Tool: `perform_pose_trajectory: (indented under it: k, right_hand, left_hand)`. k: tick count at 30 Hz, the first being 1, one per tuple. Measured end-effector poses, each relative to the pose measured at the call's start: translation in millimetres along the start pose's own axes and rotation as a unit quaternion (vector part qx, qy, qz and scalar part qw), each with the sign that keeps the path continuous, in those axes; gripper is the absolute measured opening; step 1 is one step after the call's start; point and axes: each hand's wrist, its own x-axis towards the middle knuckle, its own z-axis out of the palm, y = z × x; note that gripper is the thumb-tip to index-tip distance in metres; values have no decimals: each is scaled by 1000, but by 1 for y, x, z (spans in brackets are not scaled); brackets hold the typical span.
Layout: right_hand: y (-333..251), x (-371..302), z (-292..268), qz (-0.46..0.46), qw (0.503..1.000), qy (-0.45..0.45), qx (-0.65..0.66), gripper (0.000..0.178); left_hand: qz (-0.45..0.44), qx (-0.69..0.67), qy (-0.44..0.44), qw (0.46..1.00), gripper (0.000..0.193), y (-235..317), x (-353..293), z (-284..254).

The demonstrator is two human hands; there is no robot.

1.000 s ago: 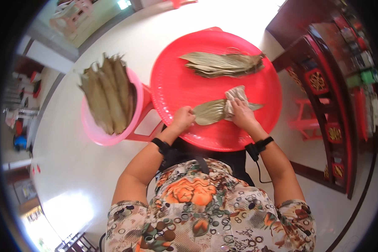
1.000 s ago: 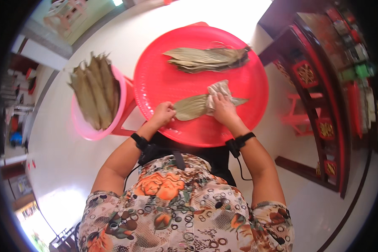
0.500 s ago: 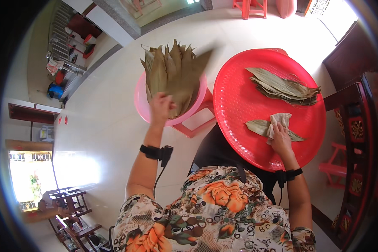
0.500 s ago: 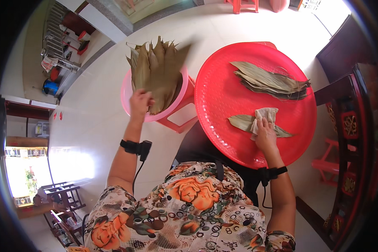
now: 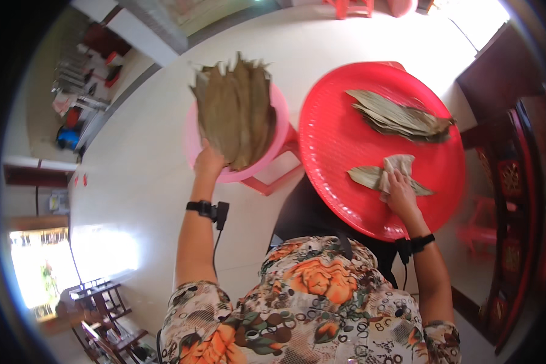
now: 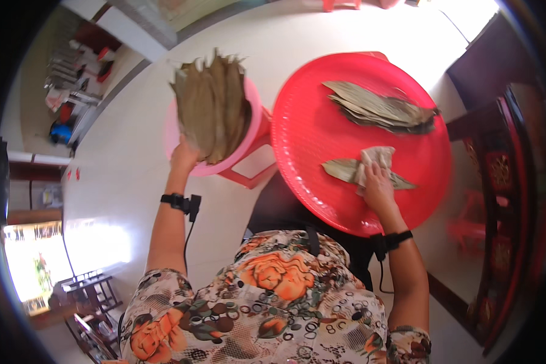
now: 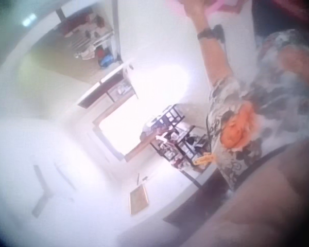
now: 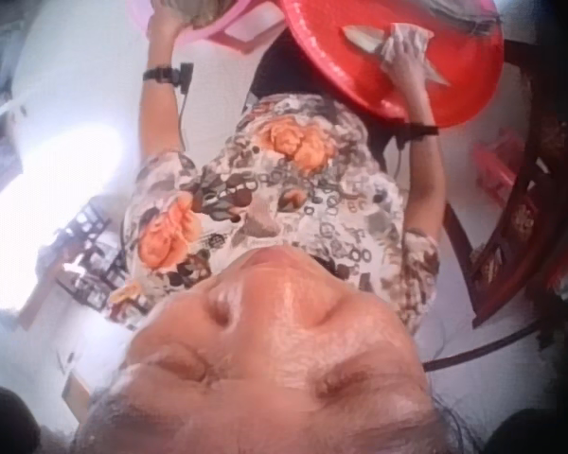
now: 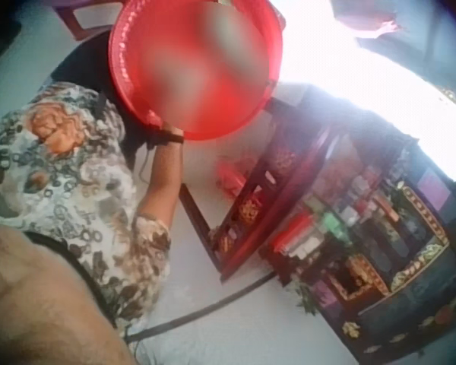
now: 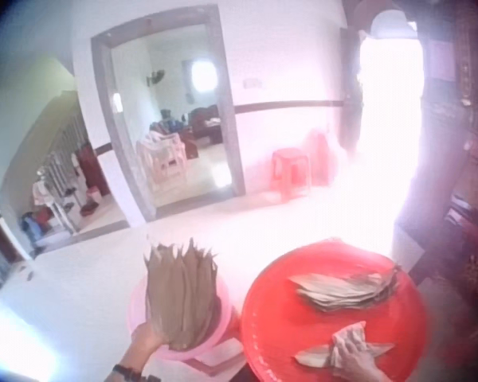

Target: The person cleans leaves with a cloth on a tray. They pick a leaf from a bucket, wipe it on both sides, and place it in a pile on the red tray.

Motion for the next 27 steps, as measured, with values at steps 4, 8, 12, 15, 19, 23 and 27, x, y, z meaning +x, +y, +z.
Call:
perform_pose_trajectory:
  k: [4, 8, 12, 15, 19, 23, 27]
  right_hand:
    - [19, -2, 11, 5, 996, 16, -92, 76]
    - [9, 4, 13, 1, 995, 27, -99, 77]
    - [9, -1, 6, 10, 999, 40, -23, 74]
    - [12, -8, 5, 8, 998, 60, -7, 68]
    - [-14, -9, -12, -23, 995, 95, -23, 48]
    - [-51, -1, -3, -159, 985, 59, -26, 37]
    - [-23, 2, 24, -130, 981, 131, -56, 32]
  left_hand:
    - [158, -140, 36, 977, 57, 113, -41, -36]
    - [351, -202, -119, 907, 50, 204, -100, -41]
    - [565, -136, -163, 797, 58, 261, -141, 15]
    - [649, -67, -160, 741, 66, 279, -157, 35]
    - [601, 32, -263, 754, 74, 282, -162, 37]
    - [586, 68, -312, 745, 75, 285, -155, 22]
    - [588, 18, -254, 768, 69, 271, -153, 37]
